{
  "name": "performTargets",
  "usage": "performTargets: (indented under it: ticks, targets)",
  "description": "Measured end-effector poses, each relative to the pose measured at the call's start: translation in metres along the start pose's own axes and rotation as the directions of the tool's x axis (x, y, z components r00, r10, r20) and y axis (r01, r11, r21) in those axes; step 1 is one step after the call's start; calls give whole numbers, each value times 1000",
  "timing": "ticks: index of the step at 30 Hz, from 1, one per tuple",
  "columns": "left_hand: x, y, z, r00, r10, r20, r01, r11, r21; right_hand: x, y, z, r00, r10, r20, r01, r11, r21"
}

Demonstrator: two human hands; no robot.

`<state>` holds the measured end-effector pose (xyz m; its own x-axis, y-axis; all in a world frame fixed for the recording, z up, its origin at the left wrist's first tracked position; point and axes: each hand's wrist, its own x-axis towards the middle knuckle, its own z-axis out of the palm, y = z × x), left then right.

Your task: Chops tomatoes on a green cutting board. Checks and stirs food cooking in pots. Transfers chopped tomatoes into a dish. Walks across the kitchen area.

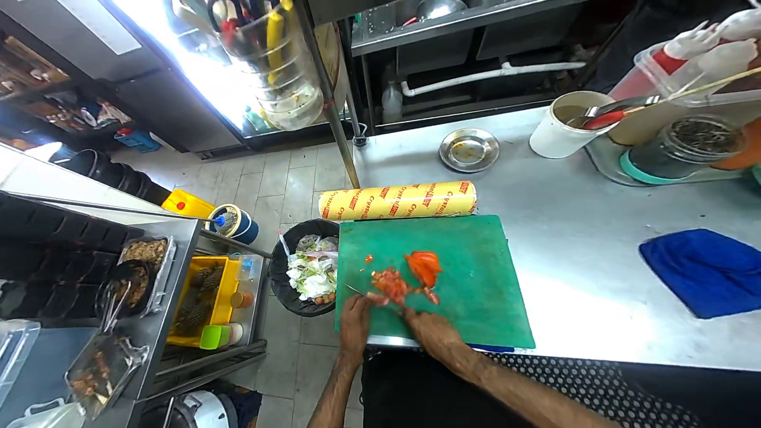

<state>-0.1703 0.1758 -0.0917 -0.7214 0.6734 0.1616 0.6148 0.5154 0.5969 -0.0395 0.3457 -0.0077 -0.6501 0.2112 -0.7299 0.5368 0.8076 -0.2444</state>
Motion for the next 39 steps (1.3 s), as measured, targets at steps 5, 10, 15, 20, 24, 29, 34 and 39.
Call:
performTargets:
  ticks: [5, 10, 15, 20, 24, 29, 34, 39]
  targets:
    - [10, -7, -12, 986, 85, 147, -86, 996, 2, 1, 22, -7, 990, -98, -106, 111, 986, 125]
    - [25, -10, -18, 905, 221, 362, -238, 971, 1, -24, 41, -22, 991, 15, -135, 10, 983, 186]
    - [23, -4, -11, 960, 72, 272, -117, 981, 153, -37, 28, -28, 998, 66, -19, -65, 995, 81]
    - [15, -4, -7, 979, 91, 182, -112, 988, 110, -49, 9, -22, 993, 113, 22, -113, 993, -14]
    - [15, -10, -5, 974, 121, 191, -137, 988, 70, -28, 4, 0, 993, 115, 5, -115, 993, 25]
    - [13, -8, -9, 980, 134, 145, -146, 987, 70, 3, -13, -12, 998, 48, -32, -48, 999, 15]
    - [9, -9, -13, 974, 163, 157, -172, 984, 47, -31, -12, -23, 996, 78, 52, -78, 997, 5]
    - [8, -13, -9, 975, 180, 133, -185, 982, 26, 2, -9, 2, 998, 54, -12, -53, 998, 15]
